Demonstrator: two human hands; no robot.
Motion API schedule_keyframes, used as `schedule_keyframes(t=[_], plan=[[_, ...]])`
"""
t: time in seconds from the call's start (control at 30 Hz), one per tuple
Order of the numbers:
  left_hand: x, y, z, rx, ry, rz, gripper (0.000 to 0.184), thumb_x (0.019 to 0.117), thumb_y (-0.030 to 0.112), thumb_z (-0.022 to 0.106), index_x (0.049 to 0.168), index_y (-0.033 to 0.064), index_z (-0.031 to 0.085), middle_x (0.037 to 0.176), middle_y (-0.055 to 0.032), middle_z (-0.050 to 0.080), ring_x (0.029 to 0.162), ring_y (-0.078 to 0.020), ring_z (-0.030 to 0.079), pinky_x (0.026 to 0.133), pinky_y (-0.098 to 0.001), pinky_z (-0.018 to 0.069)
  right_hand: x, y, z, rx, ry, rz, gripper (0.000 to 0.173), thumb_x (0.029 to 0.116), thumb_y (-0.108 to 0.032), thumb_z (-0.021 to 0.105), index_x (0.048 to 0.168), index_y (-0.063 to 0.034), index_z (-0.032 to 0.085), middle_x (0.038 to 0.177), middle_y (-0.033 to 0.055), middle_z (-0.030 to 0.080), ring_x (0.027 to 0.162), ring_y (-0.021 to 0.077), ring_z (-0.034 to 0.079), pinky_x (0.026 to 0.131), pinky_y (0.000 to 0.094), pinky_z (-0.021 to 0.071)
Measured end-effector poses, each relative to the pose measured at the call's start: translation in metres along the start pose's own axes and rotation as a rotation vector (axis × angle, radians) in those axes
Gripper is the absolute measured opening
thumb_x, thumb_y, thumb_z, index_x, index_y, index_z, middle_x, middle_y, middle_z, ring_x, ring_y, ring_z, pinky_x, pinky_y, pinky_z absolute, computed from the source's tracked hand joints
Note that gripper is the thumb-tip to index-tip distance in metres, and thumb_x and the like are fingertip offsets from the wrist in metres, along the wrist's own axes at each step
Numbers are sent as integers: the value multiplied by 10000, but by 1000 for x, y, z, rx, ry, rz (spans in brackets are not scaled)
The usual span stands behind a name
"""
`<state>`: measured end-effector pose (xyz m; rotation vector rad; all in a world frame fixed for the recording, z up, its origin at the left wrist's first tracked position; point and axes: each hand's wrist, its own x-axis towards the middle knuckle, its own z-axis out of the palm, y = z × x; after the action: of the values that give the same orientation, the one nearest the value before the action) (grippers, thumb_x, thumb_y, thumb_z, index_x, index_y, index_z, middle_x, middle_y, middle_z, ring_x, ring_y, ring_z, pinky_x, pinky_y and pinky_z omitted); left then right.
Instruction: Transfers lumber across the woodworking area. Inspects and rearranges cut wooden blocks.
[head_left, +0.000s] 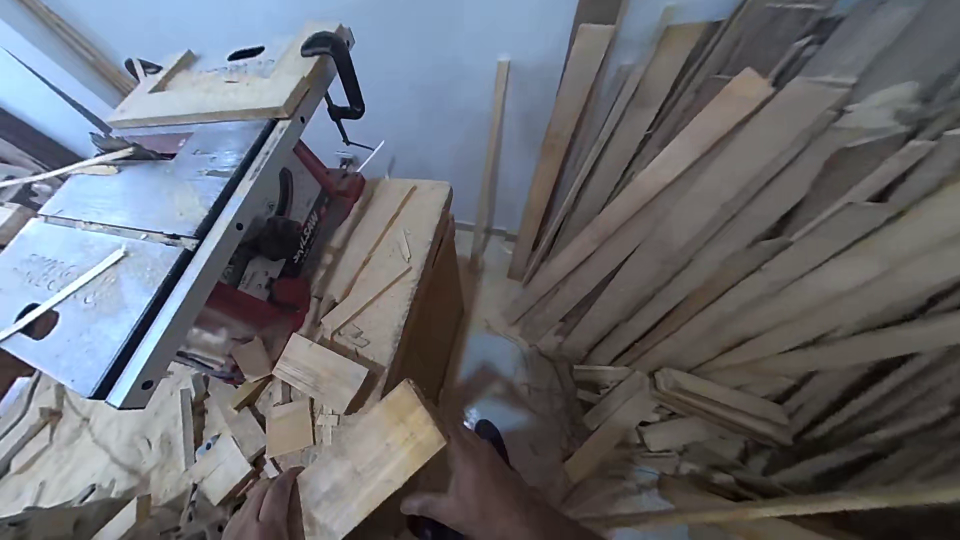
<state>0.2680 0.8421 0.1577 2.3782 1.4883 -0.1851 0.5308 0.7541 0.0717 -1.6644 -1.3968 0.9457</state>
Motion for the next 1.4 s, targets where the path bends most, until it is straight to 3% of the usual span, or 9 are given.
schedule_keyframes(t=[0.13,0.27,0.43,0.73,0.8,0.9,1.17,1.33,1.4], plan=[[-2,-4,4,22,9,-17,1011,578,515,935,1326,-65,579,1227,-310,645,1133,-495,637,979,-640,497,1,13,0,-101,102,-151,996,807,-696,721,1450,38,523,1324,191,669,1171,314,683,994,491,556],[-9,-15,-3,66,-38,-63,1047,596,563,916,1359,-58,559,1240,-295,650,1143,-476,642,989,-625,500,6,13,-3,-17,81,-193,986,797,-628,788,1486,7,482,1381,152,641,1228,247,657,1031,438,553],[-9,-12,-4,105,-88,-118,1088,572,547,933,1364,-87,539,1237,-301,647,1145,-482,641,997,-621,499,9,13,-13,-98,-29,-183,955,835,-564,783,1509,19,440,1376,152,644,1220,271,659,1046,449,531],[-6,-10,4,59,-40,-69,1047,592,517,928,1366,-74,540,1276,-313,623,1170,-502,615,1013,-641,469,15,16,-14,-226,37,-305,856,861,-531,761,1431,61,519,1209,162,722,993,277,743,865,445,609],[-6,-10,5,40,-44,-42,1132,565,558,943,1405,-65,508,1309,-326,601,1193,-517,597,1026,-659,451,16,16,-15,-144,-13,-215,904,842,-545,779,1466,42,491,1253,163,706,1079,287,720,938,463,585],[-6,-8,5,69,-55,-39,1151,584,506,942,1484,-19,453,1308,-322,596,1180,-516,599,1009,-664,456,16,18,-6,47,-110,-32,1044,777,-514,853,1541,21,383,1447,183,577,1282,272,615,1069,435,516],[-5,-14,9,100,10,10,1056,577,501,929,1407,-16,532,1217,-287,644,1120,-490,631,946,-639,504,13,33,30,102,199,-199,1081,630,-500,946,1406,99,490,1342,252,625,1195,280,670,989,395,576],[-5,-14,6,131,21,1,1083,572,542,913,1424,-3,525,1205,-268,649,1106,-462,641,942,-618,515,19,37,48,49,389,-260,989,656,-532,921,1329,88,543,1220,223,693,1079,258,718,926,381,602],[-6,-13,5,134,15,-3,1097,565,558,912,1424,-3,524,1202,-266,652,1103,-460,644,945,-613,518,20,39,51,13,430,-275,846,710,-435,911,1294,76,574,1170,205,715,1070,258,722,934,380,599]])
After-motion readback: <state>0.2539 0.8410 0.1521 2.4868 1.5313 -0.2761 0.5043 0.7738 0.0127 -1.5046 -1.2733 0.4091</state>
